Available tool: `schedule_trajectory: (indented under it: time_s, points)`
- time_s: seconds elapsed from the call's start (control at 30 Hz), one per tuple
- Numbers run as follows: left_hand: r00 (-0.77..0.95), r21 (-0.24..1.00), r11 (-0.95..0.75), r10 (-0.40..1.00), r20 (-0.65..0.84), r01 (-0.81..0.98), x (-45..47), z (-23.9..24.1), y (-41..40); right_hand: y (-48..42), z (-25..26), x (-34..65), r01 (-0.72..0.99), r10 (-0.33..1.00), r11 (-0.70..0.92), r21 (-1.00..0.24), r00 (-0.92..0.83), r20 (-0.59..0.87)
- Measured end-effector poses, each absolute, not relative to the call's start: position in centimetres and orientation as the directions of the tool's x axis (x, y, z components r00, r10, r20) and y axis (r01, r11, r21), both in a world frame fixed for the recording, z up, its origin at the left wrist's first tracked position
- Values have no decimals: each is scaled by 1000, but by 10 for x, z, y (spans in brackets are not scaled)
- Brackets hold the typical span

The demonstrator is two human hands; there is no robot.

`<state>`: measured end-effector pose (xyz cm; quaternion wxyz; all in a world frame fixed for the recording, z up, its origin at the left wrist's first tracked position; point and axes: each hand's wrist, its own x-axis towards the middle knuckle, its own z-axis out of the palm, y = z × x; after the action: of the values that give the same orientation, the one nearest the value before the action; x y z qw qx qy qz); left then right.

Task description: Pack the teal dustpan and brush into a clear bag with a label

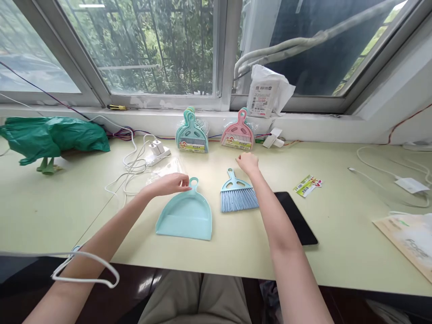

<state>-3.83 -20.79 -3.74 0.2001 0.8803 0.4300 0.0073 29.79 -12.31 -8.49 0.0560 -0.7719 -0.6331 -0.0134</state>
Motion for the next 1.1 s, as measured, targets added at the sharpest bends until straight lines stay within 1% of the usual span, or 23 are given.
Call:
schedule_trajectory:
  time_s: [0.07,0.1,0.17,0.23,0.3,0.43,0.5,0.57,0.63,0.7,0.8,0.93,1.1]
  points:
    - [614,301,-553,772,-165,777,-39,-46,-217,-147,-84,292,985,986,-167,-48,167,-18]
    - [605,278,-553,779,-161,786,-39,-51,-220,-160,-84,289,987,987,-155,-45,153,-45]
    - [586,255,-544,800,-132,800,-35,-60,-223,-185,-87,282,989,989,-143,-46,140,-48]
    - [575,284,-535,815,-74,795,-26,-70,-223,-208,-93,276,988,989,-150,-45,150,11]
    - [547,325,-511,837,-21,796,-16,-79,-222,-227,-101,273,985,981,-161,-56,166,99]
    - [477,424,-475,872,110,771,-1,-96,-215,-248,-118,275,980,941,-145,-139,180,288]
    - [412,439,-465,885,217,769,-4,-101,-211,-250,-122,281,967,899,-143,-212,217,380]
    - [322,411,-453,880,350,791,-16,-103,-208,-248,-122,290,921,837,-172,-349,324,442]
    - [200,416,-419,857,475,807,-32,-103,-205,-246,-120,300,824,768,-203,-529,469,436]
    - [77,425,-366,824,561,828,-46,-99,-203,-244,-118,308,720,718,-206,-662,571,398]
    - [-46,450,-304,787,616,840,-57,-94,-202,-244,-116,314,626,680,-194,-755,641,356]
    - [-68,448,-293,772,633,845,-58,-93,-203,-247,-115,312,599,679,-204,-775,656,328]
    - [20,375,-318,785,619,871,-55,-96,-207,-250,-111,305,659,745,-243,-712,597,299]
